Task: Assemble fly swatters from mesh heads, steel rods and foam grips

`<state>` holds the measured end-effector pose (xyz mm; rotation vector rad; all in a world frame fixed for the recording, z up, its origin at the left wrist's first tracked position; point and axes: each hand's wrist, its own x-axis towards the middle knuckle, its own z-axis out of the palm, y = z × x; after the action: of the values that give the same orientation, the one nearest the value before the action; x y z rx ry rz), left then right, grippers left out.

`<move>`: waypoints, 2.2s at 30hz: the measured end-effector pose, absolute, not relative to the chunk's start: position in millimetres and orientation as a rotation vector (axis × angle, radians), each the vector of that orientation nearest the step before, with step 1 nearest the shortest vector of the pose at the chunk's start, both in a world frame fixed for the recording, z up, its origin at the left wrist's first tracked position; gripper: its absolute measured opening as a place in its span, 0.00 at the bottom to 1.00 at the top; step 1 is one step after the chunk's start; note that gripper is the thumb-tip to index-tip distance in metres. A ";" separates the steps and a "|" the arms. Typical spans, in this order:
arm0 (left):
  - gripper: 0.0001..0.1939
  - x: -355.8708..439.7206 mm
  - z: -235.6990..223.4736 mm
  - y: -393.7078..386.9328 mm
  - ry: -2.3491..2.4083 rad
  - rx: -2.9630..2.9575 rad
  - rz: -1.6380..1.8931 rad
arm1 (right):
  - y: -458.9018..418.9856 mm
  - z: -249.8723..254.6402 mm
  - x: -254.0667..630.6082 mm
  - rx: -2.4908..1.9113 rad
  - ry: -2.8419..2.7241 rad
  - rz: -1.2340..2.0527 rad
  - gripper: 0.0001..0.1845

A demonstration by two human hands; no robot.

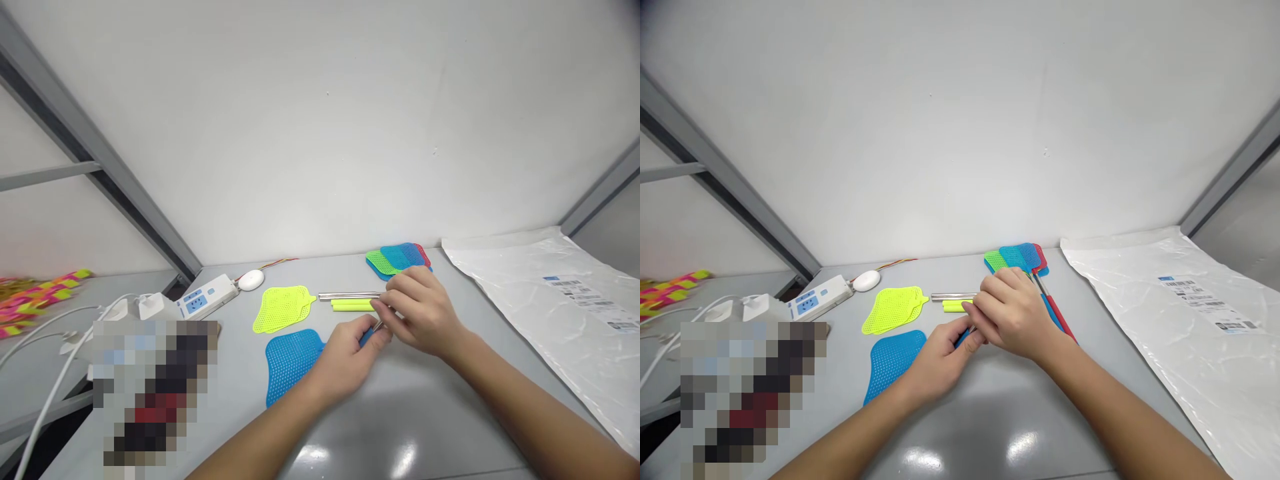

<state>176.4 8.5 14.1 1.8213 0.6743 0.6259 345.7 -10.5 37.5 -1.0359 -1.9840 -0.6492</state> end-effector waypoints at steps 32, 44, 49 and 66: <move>0.03 177.4 -1.7 23.3 0.772 2.100 0.641 | -4.4 51.4 302.8 -0.836 -1.080 0.986 0.26; 0.06 176.4 1.9 28.6 0.715 2.064 0.620 | -3.8 36.8 303.6 -0.798 -1.152 1.024 0.26; 0.06 176.2 2.6 28.0 0.725 2.013 0.621 | -3.0 32.6 301.4 -0.821 -1.143 1.041 0.26; 0.09 169.0 2.2 26.7 0.692 2.689 0.587 | -15.6 44.2 312.9 -0.826 -0.984 0.934 0.25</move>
<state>169.0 26.7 2.2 2.6892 0.6917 0.5874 312.9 -15.6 44.2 -0.8261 -0.9844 0.9337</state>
